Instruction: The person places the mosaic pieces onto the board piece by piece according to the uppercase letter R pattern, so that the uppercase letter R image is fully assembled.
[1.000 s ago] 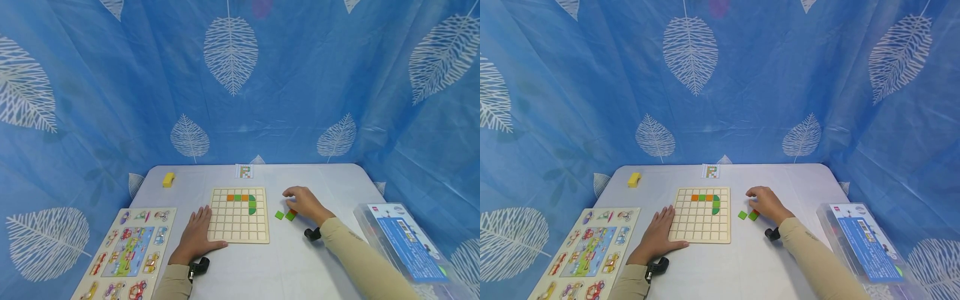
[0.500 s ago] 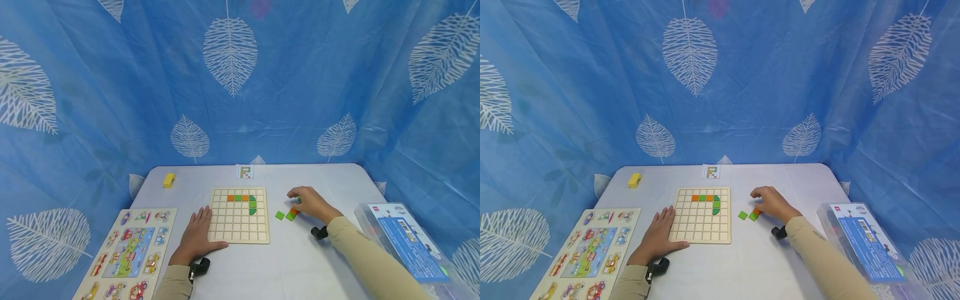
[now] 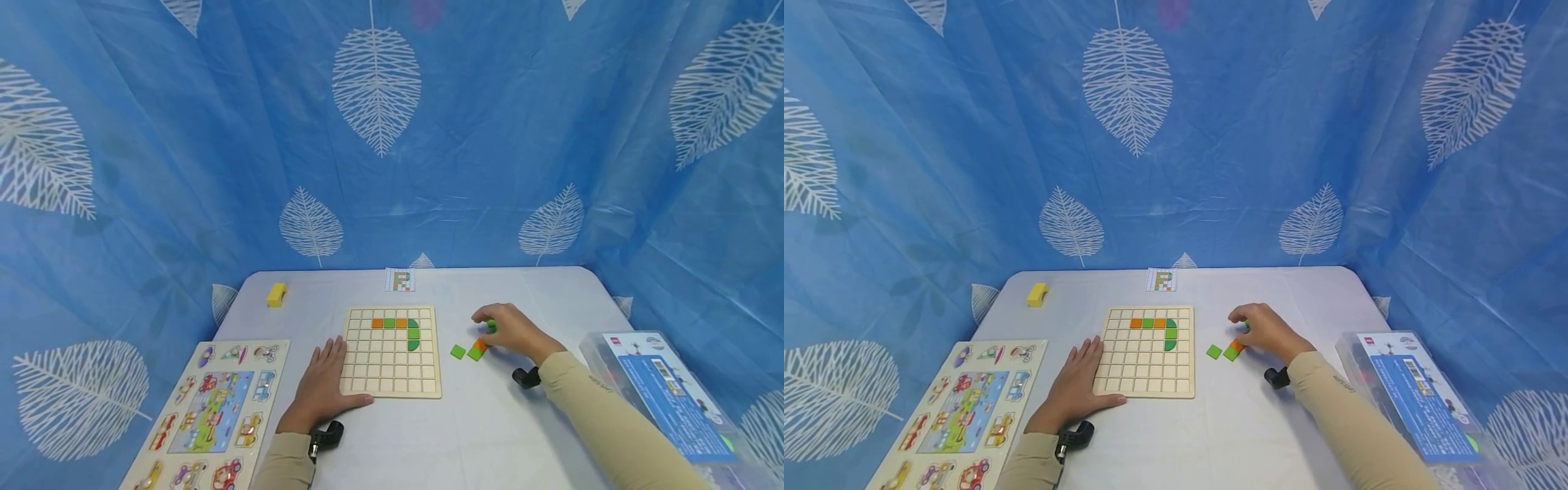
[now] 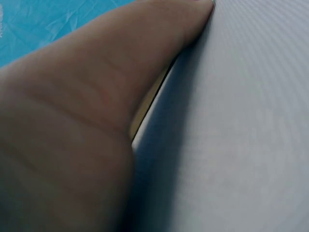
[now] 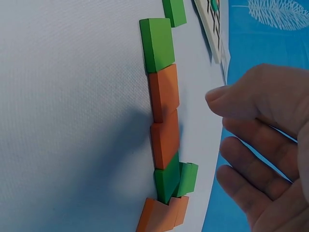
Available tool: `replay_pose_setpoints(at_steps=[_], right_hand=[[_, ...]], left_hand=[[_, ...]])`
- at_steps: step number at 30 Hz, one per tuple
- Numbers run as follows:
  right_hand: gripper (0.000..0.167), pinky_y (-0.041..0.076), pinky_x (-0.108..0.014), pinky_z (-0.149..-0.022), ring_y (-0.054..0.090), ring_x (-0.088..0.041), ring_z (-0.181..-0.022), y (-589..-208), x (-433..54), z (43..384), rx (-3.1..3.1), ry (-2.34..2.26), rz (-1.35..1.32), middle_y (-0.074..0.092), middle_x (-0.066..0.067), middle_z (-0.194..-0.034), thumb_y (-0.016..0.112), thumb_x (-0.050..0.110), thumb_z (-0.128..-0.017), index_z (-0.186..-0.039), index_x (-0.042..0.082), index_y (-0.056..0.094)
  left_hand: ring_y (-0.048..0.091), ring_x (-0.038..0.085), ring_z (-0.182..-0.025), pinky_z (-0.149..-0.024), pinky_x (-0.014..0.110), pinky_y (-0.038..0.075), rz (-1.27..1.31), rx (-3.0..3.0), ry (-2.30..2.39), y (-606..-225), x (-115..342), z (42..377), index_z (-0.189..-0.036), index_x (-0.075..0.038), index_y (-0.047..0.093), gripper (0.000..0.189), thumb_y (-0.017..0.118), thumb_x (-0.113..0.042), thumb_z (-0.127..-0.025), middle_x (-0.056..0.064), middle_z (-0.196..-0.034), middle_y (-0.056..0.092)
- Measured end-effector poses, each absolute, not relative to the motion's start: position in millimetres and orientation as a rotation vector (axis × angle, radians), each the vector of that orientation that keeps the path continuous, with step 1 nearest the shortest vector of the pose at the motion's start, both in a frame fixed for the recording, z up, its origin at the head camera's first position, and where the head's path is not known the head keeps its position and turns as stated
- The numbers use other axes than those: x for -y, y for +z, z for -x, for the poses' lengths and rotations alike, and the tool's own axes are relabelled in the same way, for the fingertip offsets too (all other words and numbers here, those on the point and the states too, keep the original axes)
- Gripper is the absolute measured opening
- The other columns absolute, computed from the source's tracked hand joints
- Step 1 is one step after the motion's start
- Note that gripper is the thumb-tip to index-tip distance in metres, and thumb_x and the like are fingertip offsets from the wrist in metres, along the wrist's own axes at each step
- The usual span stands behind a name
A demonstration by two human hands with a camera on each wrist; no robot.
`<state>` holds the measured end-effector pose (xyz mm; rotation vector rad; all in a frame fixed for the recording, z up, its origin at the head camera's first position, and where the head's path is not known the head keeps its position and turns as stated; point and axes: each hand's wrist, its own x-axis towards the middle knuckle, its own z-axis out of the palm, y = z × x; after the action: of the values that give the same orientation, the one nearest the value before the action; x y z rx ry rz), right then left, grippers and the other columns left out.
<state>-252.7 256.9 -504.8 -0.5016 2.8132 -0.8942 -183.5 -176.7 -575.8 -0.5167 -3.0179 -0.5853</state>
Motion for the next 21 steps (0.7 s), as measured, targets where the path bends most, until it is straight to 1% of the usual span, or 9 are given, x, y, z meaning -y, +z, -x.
replay_pose_setpoints(at_steps=[6, 11, 16, 21], right_hand=[[0.044, 0.054, -0.053, -0.1, 0.065, -0.035, -0.116, -505.0, -258.8, 253.8, -2.79, -0.874, 0.492, 0.072, -0.011, -0.121, 0.086, -0.002, -0.083, -0.125, 0.002, 0.075], [0.045, 0.055, -0.051, -0.1, 0.065, -0.031, -0.113, -506.9, -258.2, 254.9, -2.764, -0.859, 0.448, 0.072, -0.008, -0.12, 0.087, -0.002, -0.08, -0.123, 0.005, 0.076], [0.045, 0.056, -0.049, -0.099, 0.064, -0.027, -0.111, -508.9, -258.3, 255.7, -2.755, -0.832, 0.484, 0.072, -0.004, -0.118, 0.091, 0.002, -0.08, -0.122, 0.007, 0.077], [0.044, 0.057, -0.047, -0.097, 0.066, -0.025, -0.106, -510.0, -258.2, 255.1, -2.727, -0.83, 0.515, 0.072, -0.001, -0.116, 0.09, 0.0, -0.079, -0.12, 0.008, 0.077]], left_hand=[[0.016, 0.034, -0.158, -0.127, 0.05, 0.01, 0.509, 3.022, -0.585, -575.5, 176.3, 183.2, -0.164, 0.002, 0.029, 0.139, 0.07, -0.09, -0.069, 0.016, -0.171, 0.025], [0.016, 0.034, -0.158, -0.127, 0.05, 0.01, 0.513, 3.025, -0.596, -574.7, 176.0, 183.3, -0.164, 0.003, 0.028, 0.139, 0.071, -0.089, -0.069, 0.016, -0.171, 0.025], [0.016, 0.034, -0.158, -0.127, 0.05, 0.01, 0.513, 3.021, -0.595, -575.4, 176.0, 183.5, -0.164, 0.002, 0.028, 0.139, 0.071, -0.089, -0.069, 0.016, -0.171, 0.025], [0.017, 0.034, -0.158, -0.127, 0.051, 0.011, 0.514, 3.011, -0.606, -576.0, 176.1, 183.8, -0.164, 0.003, 0.028, 0.139, 0.071, -0.089, -0.069, 0.017, -0.17, 0.026]])
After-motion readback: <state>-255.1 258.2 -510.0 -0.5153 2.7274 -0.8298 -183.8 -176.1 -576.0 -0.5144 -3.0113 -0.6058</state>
